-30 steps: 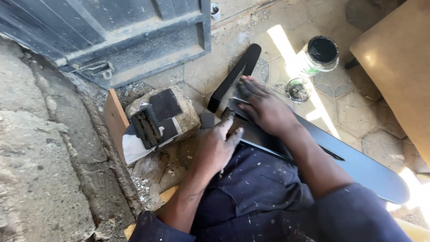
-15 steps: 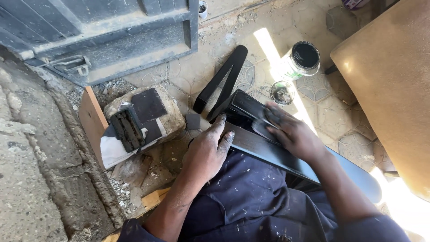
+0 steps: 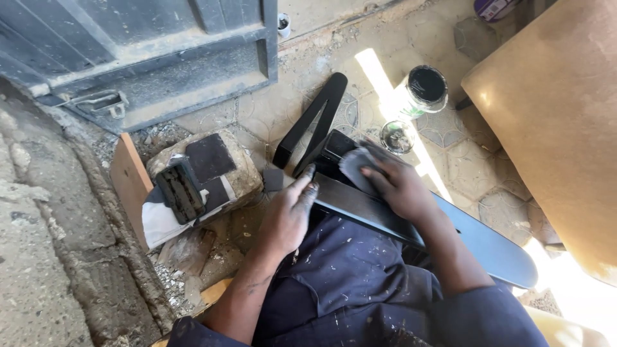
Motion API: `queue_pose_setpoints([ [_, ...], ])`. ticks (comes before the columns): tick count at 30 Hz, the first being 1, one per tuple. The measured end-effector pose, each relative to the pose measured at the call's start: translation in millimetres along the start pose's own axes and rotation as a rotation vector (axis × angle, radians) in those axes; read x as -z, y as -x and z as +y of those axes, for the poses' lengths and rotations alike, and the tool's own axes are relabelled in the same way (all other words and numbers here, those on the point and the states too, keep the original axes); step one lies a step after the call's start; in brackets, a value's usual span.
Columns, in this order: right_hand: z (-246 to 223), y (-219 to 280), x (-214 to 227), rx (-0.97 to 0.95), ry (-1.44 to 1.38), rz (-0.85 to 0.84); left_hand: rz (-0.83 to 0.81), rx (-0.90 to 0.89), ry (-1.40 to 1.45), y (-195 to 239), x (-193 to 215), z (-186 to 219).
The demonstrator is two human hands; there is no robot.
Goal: The person sits on the floor and sands a black metal chair leg using a piece of sandpaper. They hold the leg with one hand and rub the sandpaper along its surface with the other hand.
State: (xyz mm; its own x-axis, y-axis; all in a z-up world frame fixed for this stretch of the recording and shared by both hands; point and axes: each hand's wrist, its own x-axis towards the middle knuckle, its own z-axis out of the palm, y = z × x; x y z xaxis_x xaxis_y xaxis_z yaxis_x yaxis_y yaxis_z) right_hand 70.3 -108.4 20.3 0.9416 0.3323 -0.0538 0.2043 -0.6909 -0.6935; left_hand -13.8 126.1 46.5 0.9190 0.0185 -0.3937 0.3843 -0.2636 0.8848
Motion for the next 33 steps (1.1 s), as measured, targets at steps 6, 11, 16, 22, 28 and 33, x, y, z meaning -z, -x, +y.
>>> queue_pose_setpoints([
  [6,86.3,79.0,47.0,-0.52,0.136,0.172,0.267,-0.015,0.174,-2.0,-3.3,-17.1],
  [11,80.5,88.5,50.9,-0.536,-0.036,0.219,0.326,-0.055,0.2,-7.0,-13.1,-16.6],
  [16,76.8,71.7,40.0,-0.531,-0.259,0.278,0.307,-0.058,0.11,-5.2,-12.4,-11.5],
  [22,60.2,76.3,35.0,-0.499,-0.403,0.573,0.255,0.007,0.072,1.2,-11.0,-8.0],
  [28,8.1,139.3,52.9,-0.12,0.099,0.5,0.521,-0.148,0.217,-2.1,-6.2,-12.2],
  [33,38.4,147.6,18.8,-0.047,0.06,0.054,0.606,-0.269,0.416,-6.3,-6.5,-9.0],
])
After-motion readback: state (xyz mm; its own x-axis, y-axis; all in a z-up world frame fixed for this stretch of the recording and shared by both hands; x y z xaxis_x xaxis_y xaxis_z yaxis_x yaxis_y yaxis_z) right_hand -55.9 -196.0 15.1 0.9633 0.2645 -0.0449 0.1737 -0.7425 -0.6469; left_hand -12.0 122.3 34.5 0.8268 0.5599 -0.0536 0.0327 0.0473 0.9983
